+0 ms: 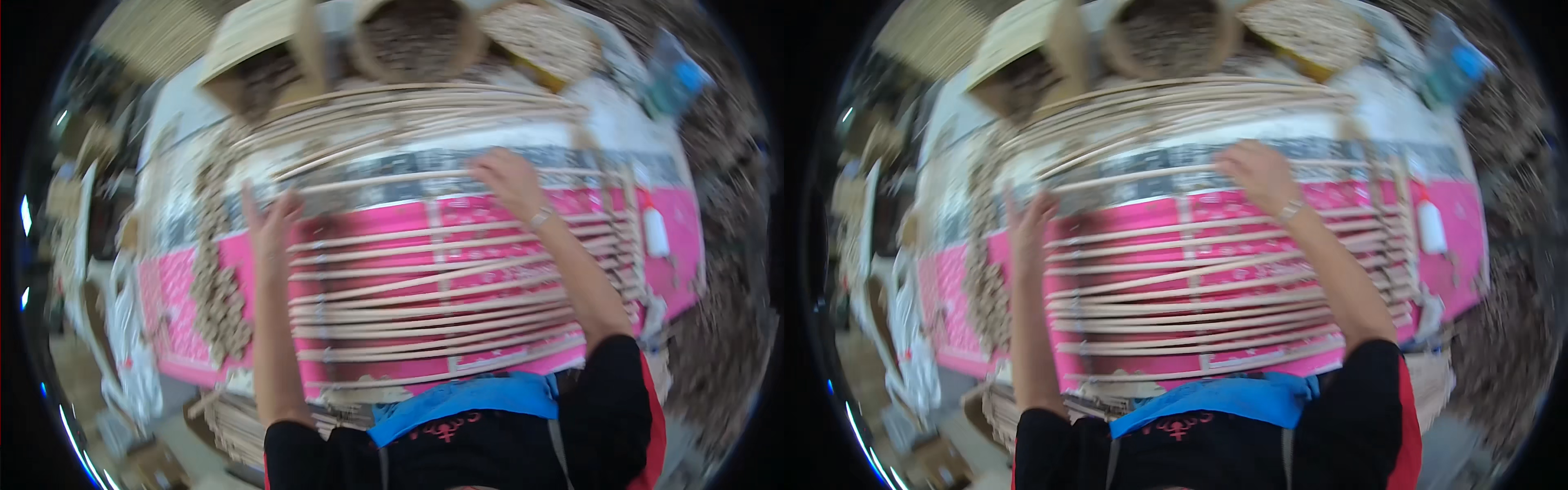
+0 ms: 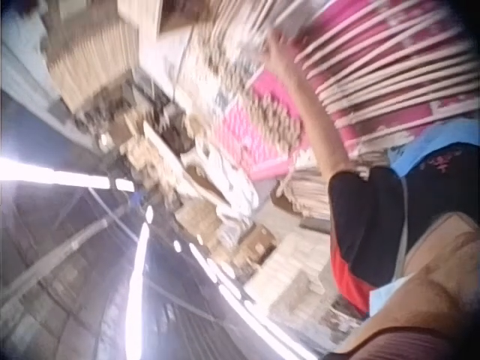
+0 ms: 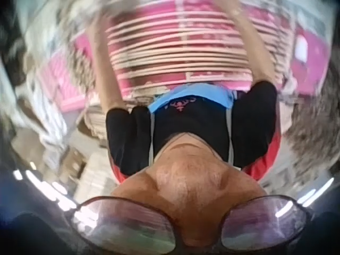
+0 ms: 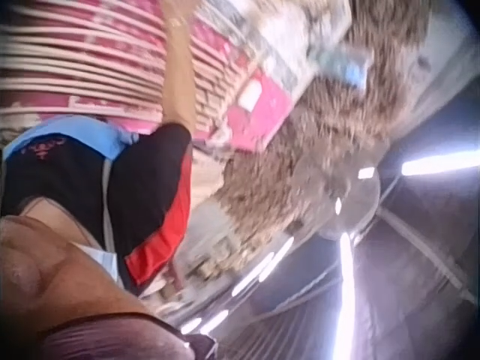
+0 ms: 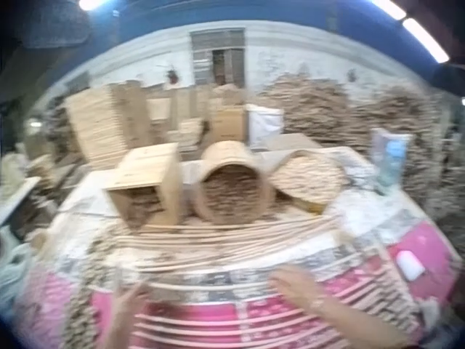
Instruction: Assembling small wooden components including dowels and rings onto a frame using glue.
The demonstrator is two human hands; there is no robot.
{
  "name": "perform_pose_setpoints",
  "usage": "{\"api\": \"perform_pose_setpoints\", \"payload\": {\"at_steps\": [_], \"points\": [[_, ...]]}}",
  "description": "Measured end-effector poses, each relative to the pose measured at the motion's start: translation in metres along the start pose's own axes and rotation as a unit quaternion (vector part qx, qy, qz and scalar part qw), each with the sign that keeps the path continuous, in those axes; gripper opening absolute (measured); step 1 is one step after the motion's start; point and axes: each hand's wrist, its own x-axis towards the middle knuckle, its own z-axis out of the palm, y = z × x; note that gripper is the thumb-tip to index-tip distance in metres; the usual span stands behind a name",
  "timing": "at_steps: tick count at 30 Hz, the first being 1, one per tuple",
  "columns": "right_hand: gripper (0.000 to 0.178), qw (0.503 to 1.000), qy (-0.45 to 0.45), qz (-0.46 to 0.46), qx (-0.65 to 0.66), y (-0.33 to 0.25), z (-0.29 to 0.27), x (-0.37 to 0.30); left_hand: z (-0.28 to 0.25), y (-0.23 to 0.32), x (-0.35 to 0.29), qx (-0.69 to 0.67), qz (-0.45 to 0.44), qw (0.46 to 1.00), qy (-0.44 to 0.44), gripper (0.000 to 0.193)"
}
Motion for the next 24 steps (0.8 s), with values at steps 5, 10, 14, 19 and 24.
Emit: {"api": "perform_pose_setpoints", "payload": {"at_steps": [5,10,14,19,24], "points": [[0.02,0.998,0.009,0.012,0.053,-0.011,0.007,0.006,-0.009,0.0,-0.001,0.01,0.018,1.0,-0.007,0.096],[0.022,0.999,0.027,0.024,0.017,0.006,0.005,-0.003,0.015,-0.001,-0.003,0.036,0.008,0.999,-0.008,0.091],[0.025,0.999,0.0,0.026,0.039,0.011,0.015,0.0,0.014,0.011,-0.015,0.072,-0.007,0.997,-0.012,0.086],[0.024,0.995,-0.026,0.049,0.08,0.016,0.004,-0.008,-0.015,0.0,-0.001,0.515,0.213,0.83,0.021,0.058],[0.022,0.988,-0.034,0.087,0.127,0.008,0.002,-0.009,0.002,0.014,0.0,0.593,0.338,0.726,-0.084,0.056]]}}
